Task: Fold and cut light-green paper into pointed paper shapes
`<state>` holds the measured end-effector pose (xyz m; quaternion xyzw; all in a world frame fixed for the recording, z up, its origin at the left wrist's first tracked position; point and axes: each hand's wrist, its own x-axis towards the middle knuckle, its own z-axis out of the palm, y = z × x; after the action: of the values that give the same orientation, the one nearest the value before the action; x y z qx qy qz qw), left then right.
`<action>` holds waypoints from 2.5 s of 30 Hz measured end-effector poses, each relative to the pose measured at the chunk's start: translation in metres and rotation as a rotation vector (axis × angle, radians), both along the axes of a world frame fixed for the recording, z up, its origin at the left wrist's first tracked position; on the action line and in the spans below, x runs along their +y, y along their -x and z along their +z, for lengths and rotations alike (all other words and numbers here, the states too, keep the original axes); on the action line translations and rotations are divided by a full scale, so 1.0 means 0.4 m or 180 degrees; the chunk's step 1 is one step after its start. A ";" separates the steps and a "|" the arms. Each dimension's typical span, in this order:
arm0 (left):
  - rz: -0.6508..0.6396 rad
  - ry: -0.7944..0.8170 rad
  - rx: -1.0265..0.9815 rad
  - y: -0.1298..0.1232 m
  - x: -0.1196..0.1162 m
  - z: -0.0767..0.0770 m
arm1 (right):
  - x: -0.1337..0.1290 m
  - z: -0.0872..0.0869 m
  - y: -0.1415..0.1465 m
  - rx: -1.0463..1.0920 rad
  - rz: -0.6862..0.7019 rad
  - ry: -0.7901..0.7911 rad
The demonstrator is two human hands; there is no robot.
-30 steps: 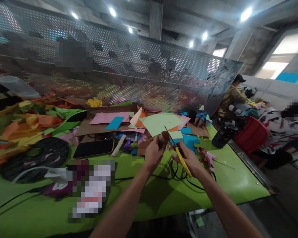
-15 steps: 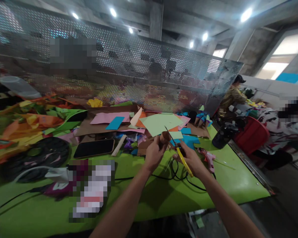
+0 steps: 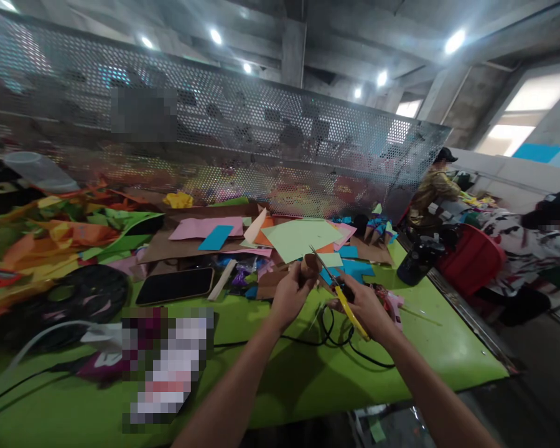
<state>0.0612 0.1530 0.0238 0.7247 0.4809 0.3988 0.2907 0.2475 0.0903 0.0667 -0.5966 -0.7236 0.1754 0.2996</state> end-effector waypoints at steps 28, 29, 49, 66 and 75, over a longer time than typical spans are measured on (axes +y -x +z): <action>-0.1296 0.0338 -0.1911 -0.008 0.014 -0.019 | -0.013 0.007 -0.092 -0.0370 -0.0084 0.0135; -0.1314 0.0352 -0.1936 -0.008 0.014 -0.018 | -0.015 0.007 -0.094 -0.0375 -0.0064 0.0117; -0.1728 0.0898 -0.2443 0.010 0.026 -0.021 | -0.036 0.029 -0.108 -0.0405 0.0160 -0.0116; -0.1772 0.0956 -0.2094 0.031 0.027 -0.008 | -0.071 0.085 -0.116 -0.0991 0.0101 -0.0262; -0.1777 0.1150 -0.2144 0.035 0.026 -0.008 | -0.075 0.078 -0.130 -0.1183 0.0082 -0.0317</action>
<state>0.0470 0.1632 0.0204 0.5943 0.2084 0.4283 0.6480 0.2997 0.0602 0.0981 -0.5938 -0.7819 0.0300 0.1876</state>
